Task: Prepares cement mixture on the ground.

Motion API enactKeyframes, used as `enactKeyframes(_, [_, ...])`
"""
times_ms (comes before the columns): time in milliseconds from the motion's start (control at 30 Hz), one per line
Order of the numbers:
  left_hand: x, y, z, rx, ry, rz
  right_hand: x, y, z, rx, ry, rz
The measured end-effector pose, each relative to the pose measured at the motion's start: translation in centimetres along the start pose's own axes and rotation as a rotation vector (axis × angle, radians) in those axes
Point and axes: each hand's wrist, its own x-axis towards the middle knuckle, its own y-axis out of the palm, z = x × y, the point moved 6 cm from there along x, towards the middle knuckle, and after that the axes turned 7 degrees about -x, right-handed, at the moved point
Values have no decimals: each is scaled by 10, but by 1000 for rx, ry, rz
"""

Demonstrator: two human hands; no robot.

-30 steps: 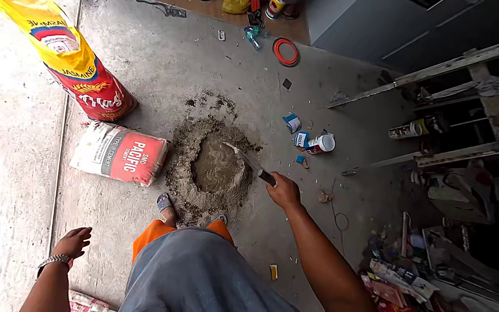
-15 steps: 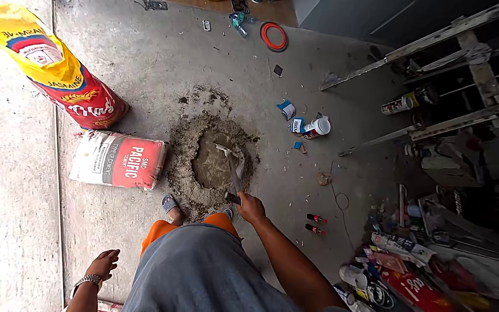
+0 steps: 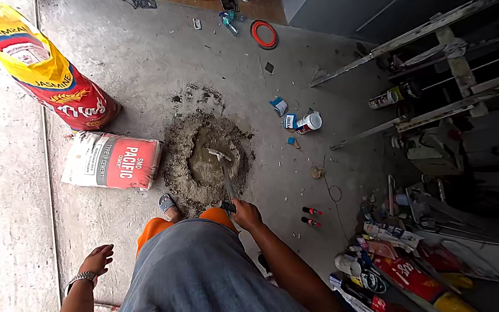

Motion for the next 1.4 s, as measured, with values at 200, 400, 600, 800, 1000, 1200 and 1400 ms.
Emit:
enactKeyframes(200, [-1, 11, 21, 42, -41, 32, -14, 7, -1, -6, -12, 16])
enactKeyframes(400, [1, 5, 27, 78, -54, 33, -25, 8, -1, -9, -21, 38])
enactKeyframes(600, [6, -18, 6, 111, -21, 3, -36, 2, -3, -7, -42, 41])
enactKeyframes(800, [2, -31, -16, 91, 55, -18, -50, 5, -8, -11, -68, 38])
enactKeyframes(1000, [-8, -32, 5, 102, 70, -27, -68, 6, -2, -51, -108, 48])
enactKeyframes(1200, [-35, -36, 64, 135, -23, -43, -75, 7, 14, -125, -181, 42])
enactKeyframes(1400, [-44, -59, 85, 213, -43, -85, -73, 20, 8, 35, 33, -8])
